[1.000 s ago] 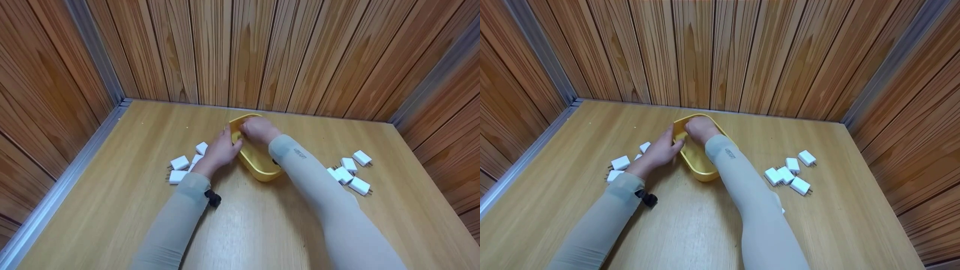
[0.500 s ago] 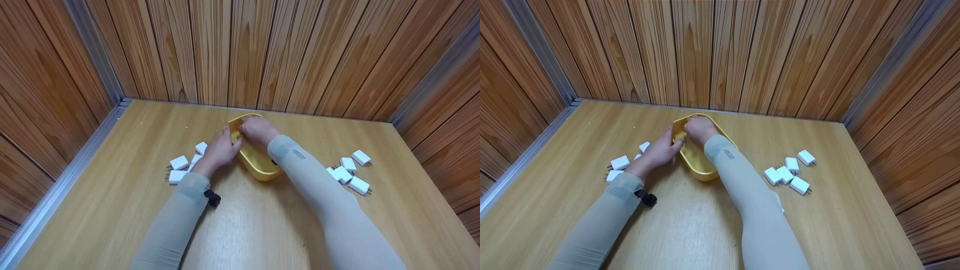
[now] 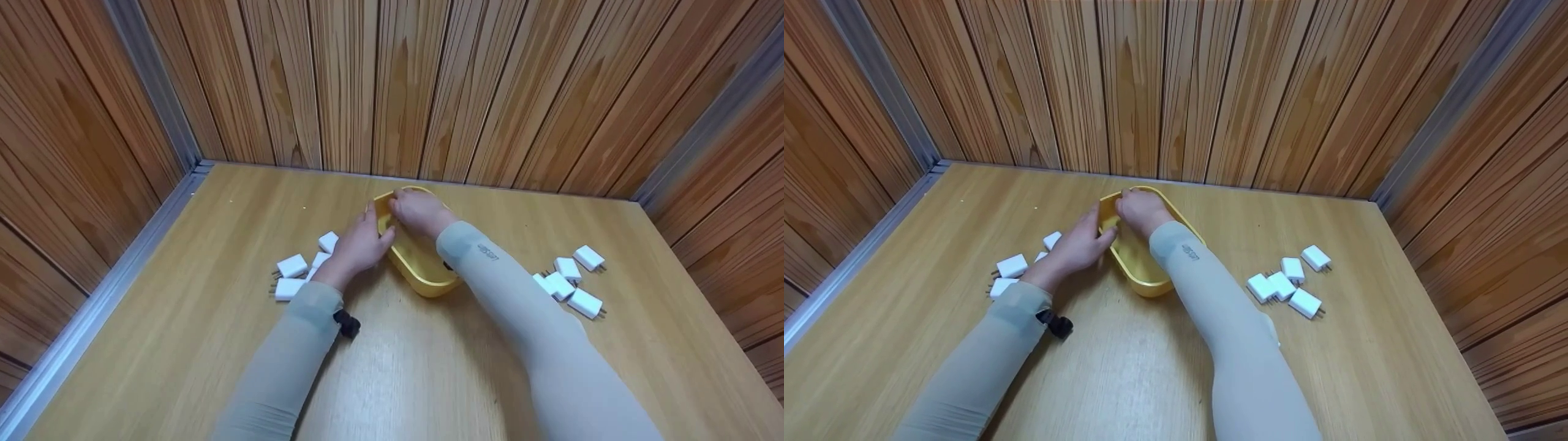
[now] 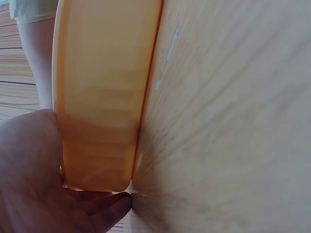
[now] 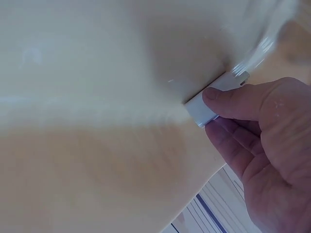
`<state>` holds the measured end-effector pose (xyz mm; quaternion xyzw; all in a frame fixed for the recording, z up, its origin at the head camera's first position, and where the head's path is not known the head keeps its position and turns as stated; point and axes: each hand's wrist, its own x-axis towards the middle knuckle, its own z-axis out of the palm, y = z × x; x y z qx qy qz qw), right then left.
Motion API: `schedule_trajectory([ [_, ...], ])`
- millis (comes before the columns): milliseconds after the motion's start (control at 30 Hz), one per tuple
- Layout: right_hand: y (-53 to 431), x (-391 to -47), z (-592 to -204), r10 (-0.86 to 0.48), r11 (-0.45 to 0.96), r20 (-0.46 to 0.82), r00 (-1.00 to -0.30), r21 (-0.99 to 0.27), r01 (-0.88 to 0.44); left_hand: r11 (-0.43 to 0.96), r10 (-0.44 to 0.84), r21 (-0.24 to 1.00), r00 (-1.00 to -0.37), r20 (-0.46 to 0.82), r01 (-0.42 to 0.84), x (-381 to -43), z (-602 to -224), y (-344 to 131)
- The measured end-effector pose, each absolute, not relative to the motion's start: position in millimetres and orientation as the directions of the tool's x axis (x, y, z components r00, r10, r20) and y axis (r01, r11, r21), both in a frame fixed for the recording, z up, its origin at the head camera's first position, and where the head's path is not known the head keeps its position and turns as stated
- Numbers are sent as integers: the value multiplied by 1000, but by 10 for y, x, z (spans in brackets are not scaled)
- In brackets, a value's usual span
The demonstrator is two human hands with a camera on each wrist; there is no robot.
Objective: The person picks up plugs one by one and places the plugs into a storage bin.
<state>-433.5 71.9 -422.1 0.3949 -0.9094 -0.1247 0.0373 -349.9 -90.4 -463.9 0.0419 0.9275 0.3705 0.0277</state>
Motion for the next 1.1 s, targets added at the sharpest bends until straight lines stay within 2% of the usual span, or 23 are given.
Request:
schedule_trajectory([
  [400,833,-4284,-4010,-691,708,-82,-718,129,-695,707,105,706,-993,-59,33,-3478,-4614,-890],
  [667,878,-4186,-3745,-710,704,-40,-703,-34,-710,716,111,696,-993,-38,53,-3478,-4608,-909],
  [1100,1306,-3890,-3530,-670,736,-1,-742,-129,-664,712,101,702,-992,-79,17,-3481,-4608,-895],
])
